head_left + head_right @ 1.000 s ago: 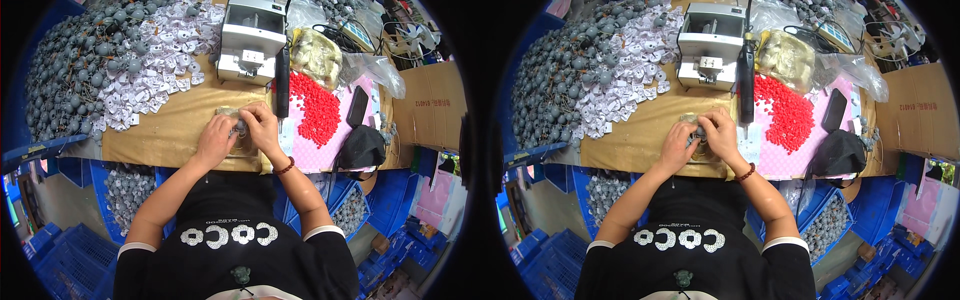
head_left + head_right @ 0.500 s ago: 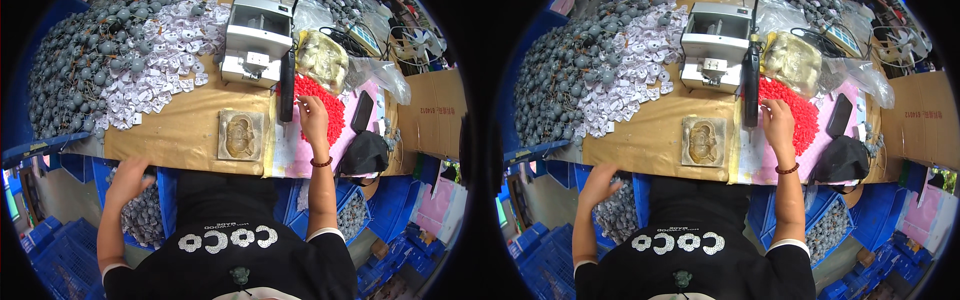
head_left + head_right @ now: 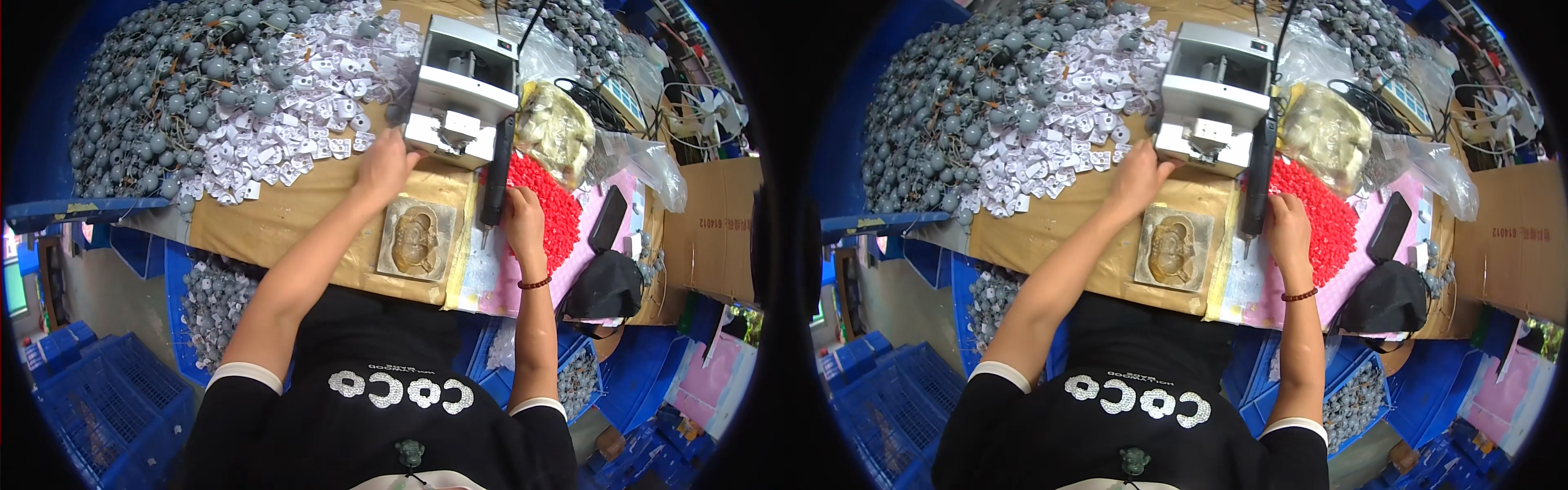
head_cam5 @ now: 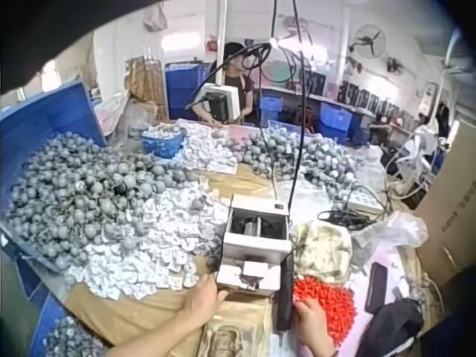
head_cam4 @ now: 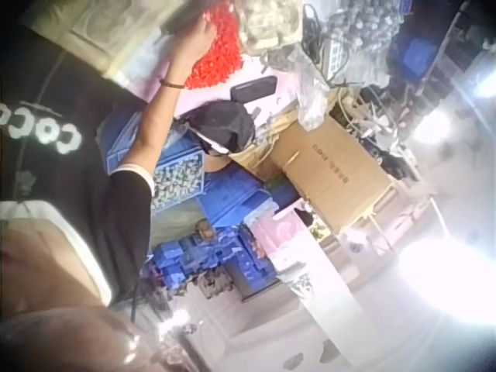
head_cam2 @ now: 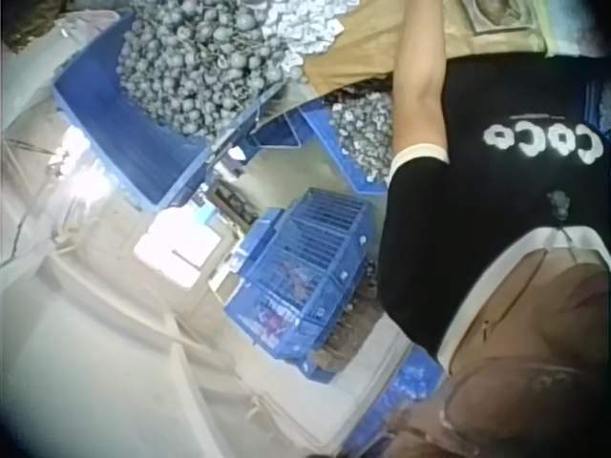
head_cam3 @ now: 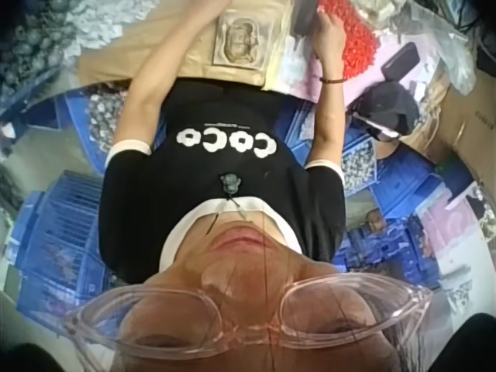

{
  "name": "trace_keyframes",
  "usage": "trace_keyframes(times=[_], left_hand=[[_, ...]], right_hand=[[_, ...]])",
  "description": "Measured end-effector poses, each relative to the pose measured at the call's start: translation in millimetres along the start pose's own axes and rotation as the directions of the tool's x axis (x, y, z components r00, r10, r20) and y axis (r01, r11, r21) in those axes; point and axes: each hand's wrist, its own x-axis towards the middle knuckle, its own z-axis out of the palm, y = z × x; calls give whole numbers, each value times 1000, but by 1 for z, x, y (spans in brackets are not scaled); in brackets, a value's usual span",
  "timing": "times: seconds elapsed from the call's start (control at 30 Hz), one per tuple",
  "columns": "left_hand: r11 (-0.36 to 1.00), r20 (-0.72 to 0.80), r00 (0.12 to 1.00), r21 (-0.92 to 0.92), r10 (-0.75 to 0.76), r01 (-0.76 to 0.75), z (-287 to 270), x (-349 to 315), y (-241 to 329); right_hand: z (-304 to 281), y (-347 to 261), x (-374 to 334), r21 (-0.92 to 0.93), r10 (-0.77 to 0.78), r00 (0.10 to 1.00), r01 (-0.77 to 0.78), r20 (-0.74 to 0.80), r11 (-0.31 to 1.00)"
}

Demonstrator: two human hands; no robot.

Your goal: Assembling small plastic components using an electric screwdriver at a factory workstation.

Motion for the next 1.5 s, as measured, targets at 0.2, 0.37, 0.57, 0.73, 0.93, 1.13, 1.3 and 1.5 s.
trace_keyframes(times=[0.2, 0.37, 0.57, 0.73, 0.93, 1.13, 1.3, 1.5], left_hand=[[1000, 35, 999, 15, 27, -28, -13, -9, 7], [933, -80, 975, 315, 209, -175, -52, -14, -32], [877, -9, 942, 368, 336, -310, -57, -15, -48], [768, 9, 781, 181, 624, -615, -65, -75, -2], [832, 161, 833, 98, 529, -546, -28, -115, 22], [805, 184, 789, -25, 586, -593, -38, -95, 31], [770, 267, 730, -87, 629, -632, -29, -90, 9], [782, 255, 749, -52, 612, -621, -32, -94, 19]], right_hand=[[-1, 4, -2, 36, 56, 998, -56, -4, 998], [-20, 3, 0, 348, 283, 952, -229, -114, 909], [-23, -57, 8, 722, 324, 936, -129, -137, 680], [-25, -81, -14, 834, 357, 934, -196, -1, 515], [-5, -104, -28, 761, 235, 964, -243, 122, 602], [-1, -112, -36, 742, 209, 962, -269, 176, 614], [2, -112, -39, 749, 229, 955, -290, 188, 596], [2, -111, -38, 716, 203, 966, -255, 160, 650]])
